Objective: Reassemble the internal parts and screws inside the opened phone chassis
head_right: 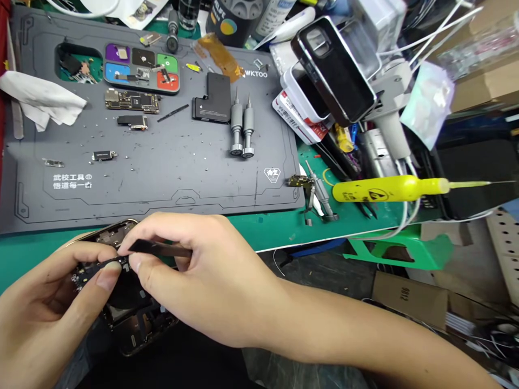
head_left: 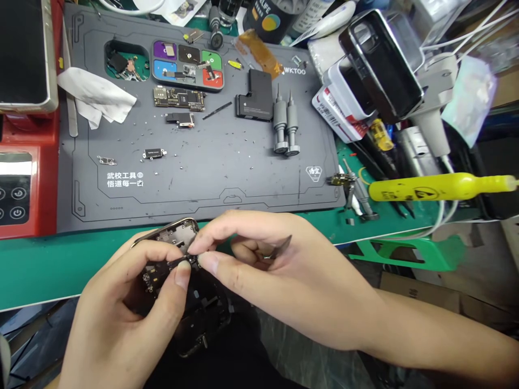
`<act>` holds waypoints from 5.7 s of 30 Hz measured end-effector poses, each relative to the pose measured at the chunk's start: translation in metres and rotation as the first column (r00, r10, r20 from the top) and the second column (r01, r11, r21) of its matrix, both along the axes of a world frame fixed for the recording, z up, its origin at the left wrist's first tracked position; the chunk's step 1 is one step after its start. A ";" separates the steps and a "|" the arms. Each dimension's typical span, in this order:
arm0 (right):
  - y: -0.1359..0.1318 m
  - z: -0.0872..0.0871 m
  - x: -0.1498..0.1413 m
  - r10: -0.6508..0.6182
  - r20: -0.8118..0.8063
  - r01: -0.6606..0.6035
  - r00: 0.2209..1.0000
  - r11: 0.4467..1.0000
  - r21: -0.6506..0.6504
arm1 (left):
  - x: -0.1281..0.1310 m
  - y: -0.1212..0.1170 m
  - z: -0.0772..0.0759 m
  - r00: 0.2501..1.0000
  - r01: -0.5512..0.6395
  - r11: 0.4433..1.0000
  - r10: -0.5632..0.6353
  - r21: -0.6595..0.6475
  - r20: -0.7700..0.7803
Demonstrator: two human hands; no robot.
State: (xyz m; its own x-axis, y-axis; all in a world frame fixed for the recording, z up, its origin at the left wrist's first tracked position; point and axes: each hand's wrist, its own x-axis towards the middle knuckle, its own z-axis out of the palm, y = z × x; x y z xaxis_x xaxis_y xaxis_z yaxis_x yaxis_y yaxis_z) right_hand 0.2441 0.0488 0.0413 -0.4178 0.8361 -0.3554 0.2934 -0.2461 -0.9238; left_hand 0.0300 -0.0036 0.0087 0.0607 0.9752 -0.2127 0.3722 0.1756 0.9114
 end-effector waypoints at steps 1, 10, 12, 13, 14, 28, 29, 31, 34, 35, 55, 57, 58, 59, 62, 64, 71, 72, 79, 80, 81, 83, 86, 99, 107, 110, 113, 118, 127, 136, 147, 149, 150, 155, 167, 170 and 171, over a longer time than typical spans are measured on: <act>0.000 0.000 0.000 0.000 0.005 0.000 1.000 1.000 -0.005 | 0.000 0.000 0.000 1.000 0.000 1.000 0.000 0.003 -0.004; 0.001 0.002 0.002 -0.012 -0.004 0.011 1.000 0.999 -0.044 | -0.003 -0.004 -0.002 1.000 -0.016 0.999 0.016 -0.040 -0.010; 0.001 0.002 0.002 -0.017 -0.002 0.017 1.000 0.999 -0.042 | -0.001 -0.002 -0.001 0.999 -0.033 0.998 0.034 -0.055 0.018; 0.000 0.002 0.003 -0.019 0.000 0.019 1.000 0.999 -0.042 | 0.000 -0.001 0.000 0.999 -0.041 0.998 0.042 -0.057 0.024; 0.000 0.002 0.003 -0.020 0.002 0.020 1.000 0.999 -0.038 | 0.001 0.000 0.000 0.999 -0.045 0.997 0.046 -0.060 0.024; 0.004 0.000 0.001 0.004 0.057 -0.005 0.998 1.000 0.011 | -0.001 -0.004 -0.002 0.999 -0.030 0.997 0.028 -0.068 -0.026; 0.004 0.001 0.001 0.007 0.061 -0.008 0.998 1.000 0.004 | -0.001 -0.005 -0.002 0.999 -0.031 0.997 0.029 -0.073 -0.031; 0.005 0.002 0.002 0.007 0.068 -0.007 0.998 1.000 -0.008 | -0.002 -0.005 -0.001 0.999 -0.033 0.997 0.031 -0.069 -0.037; 0.005 0.002 0.002 0.004 0.065 -0.003 0.998 1.000 -0.008 | -0.002 -0.005 0.000 0.999 -0.016 0.999 0.014 -0.045 -0.048; 0.005 0.002 0.002 0.006 0.062 -0.005 0.998 1.000 -0.007 | -0.002 -0.004 0.000 0.999 -0.007 0.999 0.005 -0.041 -0.048; 0.004 0.002 0.002 0.017 0.069 -0.016 0.997 1.000 -0.014 | -0.001 -0.006 0.000 1.000 -0.023 0.996 0.023 -0.084 0.001; 0.003 0.002 0.002 0.017 0.068 -0.016 0.998 1.000 -0.013 | 0.000 -0.005 0.001 1.000 -0.022 0.998 0.020 -0.062 -0.019; 0.003 0.003 0.002 0.016 0.069 -0.015 0.997 1.000 -0.012 | 0.000 -0.005 0.001 0.999 -0.018 0.998 0.016 -0.057 -0.030; 0.002 0.003 0.002 0.014 0.067 -0.014 0.998 1.000 -0.014 | 0.000 -0.005 0.002 0.999 -0.012 0.999 0.010 -0.051 -0.035; 0.001 0.003 0.002 0.015 0.045 -0.014 0.999 1.000 -0.022 | 0.000 -0.005 0.002 1.000 -0.009 0.998 0.008 -0.060 -0.024; 0.000 0.002 0.003 0.021 0.037 -0.021 0.999 1.000 -0.006 | 0.001 -0.004 0.002 1.000 -0.015 0.998 0.015 -0.065 -0.014; -0.006 0.001 0.007 0.054 0.149 -0.076 0.987 0.986 0.145 | 0.003 -0.003 0.000 1.000 -0.010 1.000 0.010 -0.020 -0.025; -0.007 0.000 0.007 0.057 0.164 -0.085 0.985 0.982 0.169 | 0.002 -0.003 0.000 1.000 -0.010 1.000 0.009 -0.018 -0.029; -0.014 -0.005 0.008 0.062 0.255 -0.149 0.965 0.928 0.341 | 0.001 -0.006 0.001 1.000 -0.001 1.000 0.001 -0.004 -0.012; -0.014 -0.005 0.007 0.060 0.261 -0.153 0.963 0.924 0.350 | 0.002 -0.006 0.001 1.000 0.000 1.000 0.000 -0.010 -0.010; -0.013 -0.005 0.007 0.058 0.258 -0.150 0.964 0.924 0.353 | 0.003 -0.005 0.001 1.000 0.003 1.000 -0.003 -0.012 -0.013; -0.012 -0.005 0.006 0.059 0.230 -0.134 0.971 0.935 0.329 | 0.004 -0.005 0.002 0.999 -0.007 1.000 0.007 0.002 -0.035; -0.010 -0.004 0.006 0.055 0.169 -0.100 0.984 0.956 0.274 | 0.003 -0.004 0.003 0.998 -0.021 1.000 0.021 0.006 -0.053; -0.015 -0.010 0.007 0.047 0.182 -0.115 0.982 0.918 0.381 | 0.019 0.002 0.003 0.990 -0.075 0.996 0.069 -0.047 -0.123; -0.014 -0.009 0.007 0.036 0.129 -0.079 0.991 0.936 0.343 | 0.002 -0.010 -0.002 0.996 0.006 0.999 -0.001 0.051 -0.086; -0.014 -0.009 0.007 0.031 0.125 -0.071 0.992 0.940 0.332 | 0.003 -0.009 -0.002 0.996 0.014 0.998 -0.008 0.063 -0.090; -0.014 -0.008 0.007 0.018 0.109 -0.048 0.994 0.957 0.285 | 0.005 -0.009 -0.004 0.997 0.017 0.999 -0.013 0.048 -0.077; -0.012 -0.006 0.004 -0.024 0.024 0.022 0.999 0.997 0.070 | 0.005 -0.009 -0.006 0.998 -0.008 0.998 0.013 0.068 -0.067; -0.006 -0.004 0.005 -0.071 -0.043 0.059 0.997 0.972 -0.226 | 0.005 -0.010 -0.008 0.996 -0.064 0.997 0.068 0.049 -0.065; -0.011 -0.004 0.011 -0.029 0.031 0.029 0.999 1.000 0.013 | 0.019 0.008 -0.006 0.987 -0.156 0.987 0.154 -0.036 -0.053; -0.009 -0.008 0.009 0.011 0.025 -0.015 1.000 0.978 0.206 | 0.002 -0.008 -0.002 0.998 -0.039 0.998 0.042 0.057 -0.043; -0.009 -0.007 0.008 0.013 0.014 -0.015 1.000 0.984 0.179 | 0.002 -0.009 -0.002 0.999 -0.023 0.999 0.024 0.024 -0.049; -0.008 -0.007 0.008 0.011 0.009 -0.013 1.000 0.986 0.164 | 0.002 -0.009 -0.002 0.999 -0.018 1.000 0.018 0.012 -0.050; -0.008 -0.004 0.006 0.011 0.022 -0.014 1.000 0.991 0.131 | 0.003 -0.006 -0.001 0.999 -0.007 1.000 0.007 0.006 -0.038; -0.008 -0.007 0.005 0.012 -0.039 -0.007 0.999 0.993 0.114 | 0.022 0.012 0.009 0.989 -0.130 0.989 0.123 -0.072 -0.085; -0.008 -0.006 0.005 0.031 -0.061 -0.025 0.998 0.995 0.093 | 0.021 0.013 0.009 0.988 -0.135 0.989 0.129 -0.062 -0.085; -0.008 -0.006 0.005 0.029 -0.065 -0.023 0.997 0.996 0.087 | 0.019 0.012 0.008 0.988 -0.134 0.989 0.129 -0.062 -0.085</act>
State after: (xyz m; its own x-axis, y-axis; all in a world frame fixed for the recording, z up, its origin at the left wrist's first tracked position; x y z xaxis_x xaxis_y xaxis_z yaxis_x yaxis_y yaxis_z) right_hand 0.2487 0.0404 0.0355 -0.4604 0.8509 -0.2532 0.2359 -0.1577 -0.9589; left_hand 0.0488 0.0080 0.0164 -0.0869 0.9569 -0.2771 0.4135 0.2877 0.8639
